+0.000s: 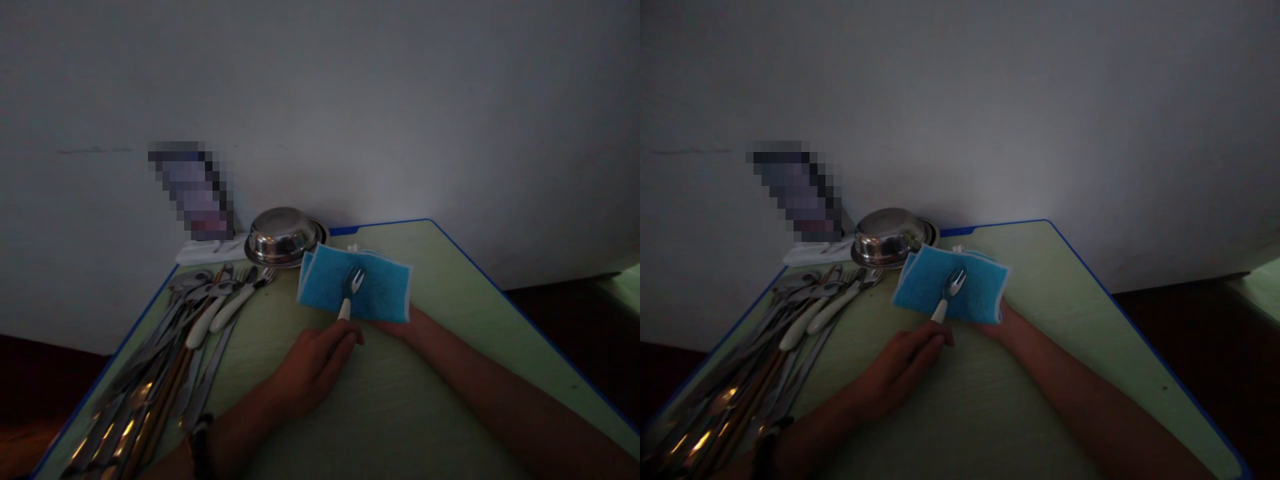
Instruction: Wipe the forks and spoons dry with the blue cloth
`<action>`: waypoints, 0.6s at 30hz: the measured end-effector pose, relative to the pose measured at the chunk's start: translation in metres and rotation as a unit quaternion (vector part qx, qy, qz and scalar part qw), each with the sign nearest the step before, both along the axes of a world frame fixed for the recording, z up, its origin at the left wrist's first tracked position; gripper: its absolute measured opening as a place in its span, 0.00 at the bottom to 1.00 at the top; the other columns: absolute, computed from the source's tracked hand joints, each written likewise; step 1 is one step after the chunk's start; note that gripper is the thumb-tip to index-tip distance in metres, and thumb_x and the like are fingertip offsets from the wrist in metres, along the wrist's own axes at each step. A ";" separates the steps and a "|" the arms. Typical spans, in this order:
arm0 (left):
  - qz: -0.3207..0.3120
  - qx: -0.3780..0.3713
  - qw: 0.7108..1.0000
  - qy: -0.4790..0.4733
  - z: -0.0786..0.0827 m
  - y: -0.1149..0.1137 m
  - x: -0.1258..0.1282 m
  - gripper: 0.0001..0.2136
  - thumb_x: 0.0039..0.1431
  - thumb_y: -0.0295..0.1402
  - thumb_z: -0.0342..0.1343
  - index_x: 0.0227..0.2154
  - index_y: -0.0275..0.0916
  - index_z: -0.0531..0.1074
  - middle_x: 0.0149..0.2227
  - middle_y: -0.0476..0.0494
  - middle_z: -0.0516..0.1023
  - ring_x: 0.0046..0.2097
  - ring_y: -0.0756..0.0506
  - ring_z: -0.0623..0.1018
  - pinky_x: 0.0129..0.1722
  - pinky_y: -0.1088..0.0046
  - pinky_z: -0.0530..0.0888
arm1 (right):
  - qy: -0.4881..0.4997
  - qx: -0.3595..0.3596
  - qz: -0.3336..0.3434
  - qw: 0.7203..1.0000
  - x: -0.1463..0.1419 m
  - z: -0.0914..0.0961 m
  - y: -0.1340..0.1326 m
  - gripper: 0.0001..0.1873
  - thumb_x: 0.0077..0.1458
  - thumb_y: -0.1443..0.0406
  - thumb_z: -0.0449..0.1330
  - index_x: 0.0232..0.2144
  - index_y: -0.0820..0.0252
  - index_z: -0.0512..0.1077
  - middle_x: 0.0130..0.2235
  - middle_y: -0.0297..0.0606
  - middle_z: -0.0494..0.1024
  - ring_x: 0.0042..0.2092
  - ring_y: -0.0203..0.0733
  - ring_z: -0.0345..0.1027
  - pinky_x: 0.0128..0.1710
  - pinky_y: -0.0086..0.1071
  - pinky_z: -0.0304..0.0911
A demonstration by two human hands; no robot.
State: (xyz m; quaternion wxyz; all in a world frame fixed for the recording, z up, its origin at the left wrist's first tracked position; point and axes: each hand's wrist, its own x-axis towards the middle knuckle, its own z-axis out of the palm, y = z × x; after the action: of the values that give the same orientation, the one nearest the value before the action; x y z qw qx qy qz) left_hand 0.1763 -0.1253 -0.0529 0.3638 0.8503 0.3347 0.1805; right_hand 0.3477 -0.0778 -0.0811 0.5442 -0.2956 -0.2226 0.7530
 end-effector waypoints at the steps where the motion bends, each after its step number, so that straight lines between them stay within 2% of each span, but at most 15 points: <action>1: -0.003 0.002 1.000 0.006 0.000 0.000 0.000 0.12 0.64 0.33 0.39 0.39 0.39 0.68 0.30 0.49 0.74 0.31 0.50 0.73 0.32 0.75 0.67 | 0.018 -0.015 0.014 1.000 0.000 0.002 -0.002 0.16 0.53 0.58 0.49 0.28 0.57 0.74 0.32 0.34 0.79 0.36 0.41 0.72 0.42 0.37 0.67; 4: -0.014 0.008 1.000 0.019 -0.001 0.000 0.000 0.12 0.64 0.34 0.39 0.40 0.39 0.68 0.28 0.50 0.73 0.29 0.50 0.73 0.31 0.75 0.67 | 0.055 -0.047 0.022 0.997 0.001 0.007 -0.005 0.19 0.55 0.57 0.45 0.30 0.56 0.74 0.34 0.35 0.79 0.37 0.41 0.71 0.42 0.37 0.66; 8: -0.004 0.010 1.000 0.008 -0.002 0.000 0.000 0.12 0.64 0.34 0.39 0.40 0.39 0.67 0.28 0.51 0.73 0.29 0.50 0.73 0.32 0.76 0.67 | 0.038 -0.078 -0.002 0.996 0.000 0.011 -0.005 0.19 0.55 0.59 0.43 0.29 0.58 0.73 0.33 0.35 0.78 0.35 0.39 0.71 0.39 0.34 0.66; 14: -0.027 0.018 0.999 0.015 -0.002 0.000 -0.001 0.12 0.64 0.33 0.38 0.40 0.38 0.66 0.32 0.48 0.75 0.31 0.49 0.74 0.34 0.75 0.68 | -0.025 -0.050 0.001 0.998 -0.003 0.004 -0.002 0.09 0.48 0.60 0.57 0.24 0.58 0.72 0.23 0.30 0.76 0.28 0.35 0.68 0.34 0.28 0.64; 18: -0.034 0.032 0.998 0.031 -0.004 -0.001 -0.001 0.12 0.65 0.33 0.38 0.41 0.39 0.66 0.34 0.48 0.76 0.33 0.49 0.75 0.36 0.74 0.68 | -0.041 -0.015 -0.021 0.999 -0.003 -0.001 -0.002 0.12 0.46 0.56 0.60 0.26 0.58 0.73 0.25 0.29 0.76 0.29 0.34 0.68 0.37 0.28 0.63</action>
State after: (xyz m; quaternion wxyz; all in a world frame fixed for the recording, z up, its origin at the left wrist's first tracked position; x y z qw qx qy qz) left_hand 0.1753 -0.1261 -0.0567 0.3318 0.8776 0.3105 0.1524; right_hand 0.3447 -0.0801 -0.0824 0.5462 -0.3389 -0.2272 0.7316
